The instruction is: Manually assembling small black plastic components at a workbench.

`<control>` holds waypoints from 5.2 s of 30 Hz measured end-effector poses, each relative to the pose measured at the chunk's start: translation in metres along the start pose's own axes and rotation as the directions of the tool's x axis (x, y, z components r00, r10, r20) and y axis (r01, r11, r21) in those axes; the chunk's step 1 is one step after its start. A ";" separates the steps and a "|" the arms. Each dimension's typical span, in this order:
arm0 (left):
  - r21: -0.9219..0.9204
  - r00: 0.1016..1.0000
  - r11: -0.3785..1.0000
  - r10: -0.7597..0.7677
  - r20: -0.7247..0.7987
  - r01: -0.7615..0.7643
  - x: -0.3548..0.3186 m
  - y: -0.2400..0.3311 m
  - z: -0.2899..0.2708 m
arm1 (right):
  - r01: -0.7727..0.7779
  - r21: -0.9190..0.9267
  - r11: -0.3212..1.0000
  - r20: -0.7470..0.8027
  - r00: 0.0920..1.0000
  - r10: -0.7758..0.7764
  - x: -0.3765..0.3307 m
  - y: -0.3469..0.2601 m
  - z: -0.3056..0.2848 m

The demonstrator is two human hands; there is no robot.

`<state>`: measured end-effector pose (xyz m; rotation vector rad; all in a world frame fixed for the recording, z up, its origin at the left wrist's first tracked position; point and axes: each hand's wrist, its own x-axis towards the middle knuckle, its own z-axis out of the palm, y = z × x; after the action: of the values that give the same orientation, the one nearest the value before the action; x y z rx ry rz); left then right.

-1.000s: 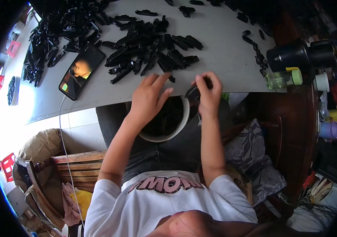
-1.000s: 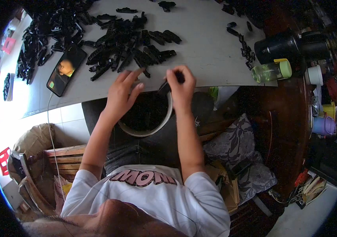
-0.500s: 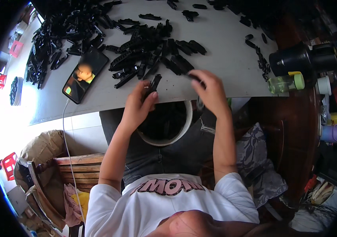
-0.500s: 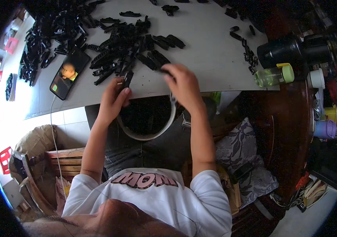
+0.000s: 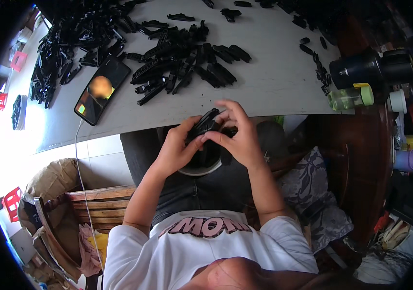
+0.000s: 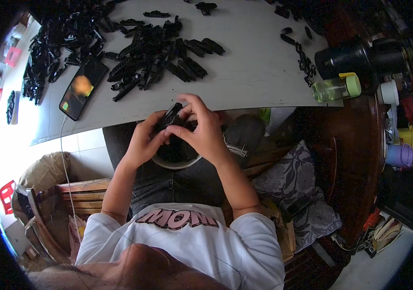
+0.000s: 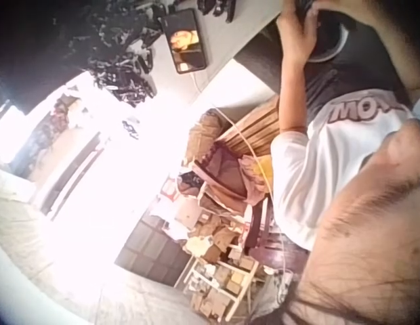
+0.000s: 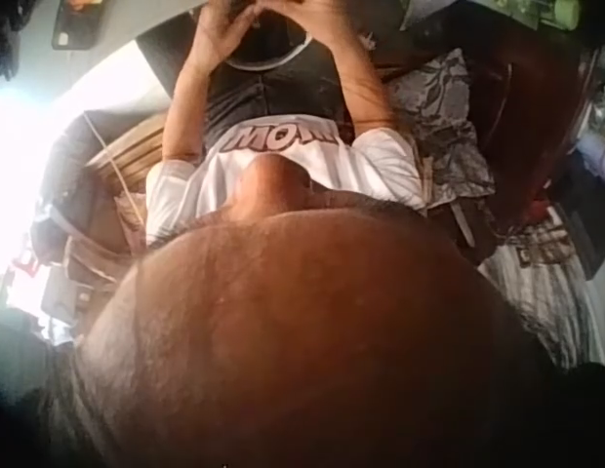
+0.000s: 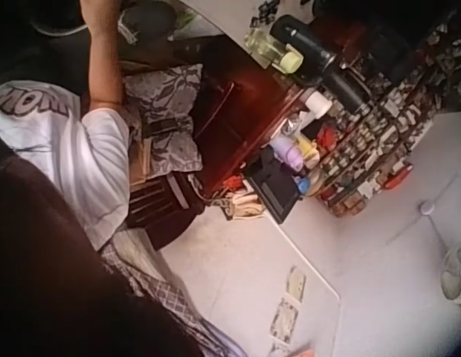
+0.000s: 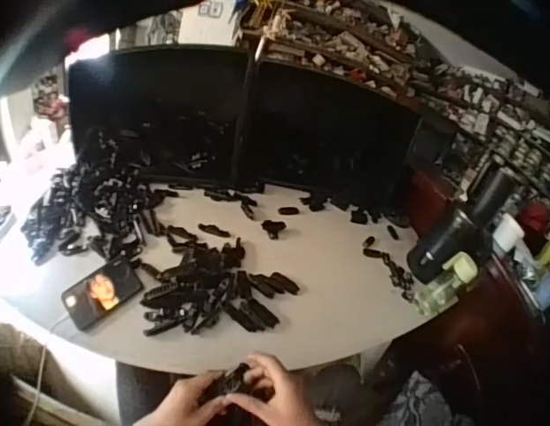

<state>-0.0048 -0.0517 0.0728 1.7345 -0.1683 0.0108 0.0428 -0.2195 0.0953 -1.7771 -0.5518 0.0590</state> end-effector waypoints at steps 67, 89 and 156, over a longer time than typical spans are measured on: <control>0.817 0.994 0.570 0.008 -0.111 0.087 0.091 -0.012 0.007 | -0.142 -0.788 0.599 -0.139 0.989 0.051 0.083 0.053 -0.014; -0.313 0.992 0.942 -0.124 0.016 0.123 0.027 -0.011 0.003 | -0.118 0.556 0.823 -0.095 0.974 0.204 0.015 0.017 0.030; -0.358 0.913 0.901 -0.337 -0.228 0.243 0.009 -0.012 -0.040 | -0.236 0.790 0.565 0.088 0.957 0.276 0.028 0.020 0.030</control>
<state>0.0088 -0.0117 0.0689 1.3948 0.2947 0.0113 0.0645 -0.1852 0.0756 -0.9363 -0.1560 0.4120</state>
